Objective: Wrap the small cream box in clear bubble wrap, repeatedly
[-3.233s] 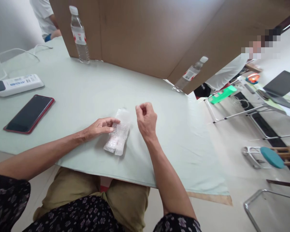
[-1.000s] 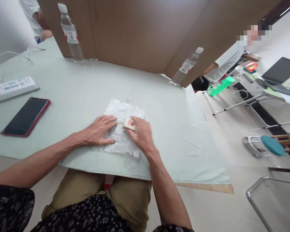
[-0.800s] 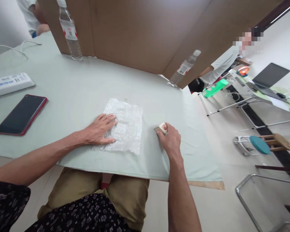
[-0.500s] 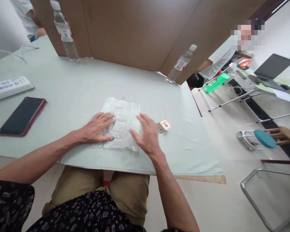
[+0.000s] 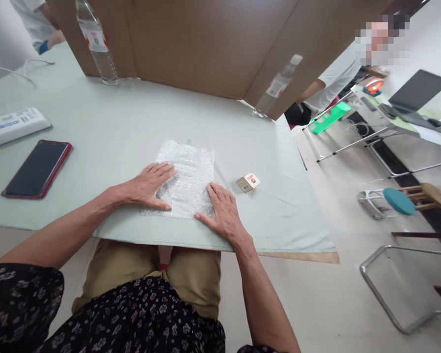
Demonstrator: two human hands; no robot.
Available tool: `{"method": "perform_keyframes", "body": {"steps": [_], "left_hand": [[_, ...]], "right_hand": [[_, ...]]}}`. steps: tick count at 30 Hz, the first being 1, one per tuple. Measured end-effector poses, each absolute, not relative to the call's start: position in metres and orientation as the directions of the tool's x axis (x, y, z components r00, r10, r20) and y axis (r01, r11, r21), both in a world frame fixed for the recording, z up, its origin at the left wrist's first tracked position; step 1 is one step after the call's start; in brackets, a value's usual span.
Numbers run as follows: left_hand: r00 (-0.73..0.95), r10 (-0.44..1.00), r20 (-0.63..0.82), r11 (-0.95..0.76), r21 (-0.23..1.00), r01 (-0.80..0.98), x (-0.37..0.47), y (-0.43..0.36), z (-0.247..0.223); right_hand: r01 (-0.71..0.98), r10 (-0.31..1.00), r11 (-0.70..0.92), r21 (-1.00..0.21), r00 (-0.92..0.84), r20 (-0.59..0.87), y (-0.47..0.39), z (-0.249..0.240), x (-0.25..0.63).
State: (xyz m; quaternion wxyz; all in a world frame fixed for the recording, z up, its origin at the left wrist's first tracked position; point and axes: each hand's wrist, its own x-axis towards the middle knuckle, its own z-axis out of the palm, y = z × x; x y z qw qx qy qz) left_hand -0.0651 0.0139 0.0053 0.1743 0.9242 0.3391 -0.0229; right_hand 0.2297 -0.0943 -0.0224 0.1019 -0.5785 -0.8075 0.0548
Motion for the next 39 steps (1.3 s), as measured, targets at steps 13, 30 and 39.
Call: {"method": "perform_keyframes", "body": {"steps": [13, 30, 39], "left_hand": [[0.852, 0.501, -0.155, -0.813, 0.253, 0.524, -0.046, -0.063, 0.014], [0.687, 0.648, 0.328, -0.761, 0.300, 0.575, -0.057, -0.081, -0.008], [0.525, 0.777, 0.346, -0.629, 0.393, 0.671, -0.058, -0.074, -0.018]], "right_hand": [[0.903, 0.876, 0.356, -0.240, -0.232, 0.423, -0.109, -0.020, 0.222], [0.931, 0.897, 0.133, -0.341, 0.034, 0.441, -0.118, -0.031, 0.216], [0.947, 0.882, 0.039, -0.319, 0.117, 0.456, -0.112, -0.035, 0.214]]}}
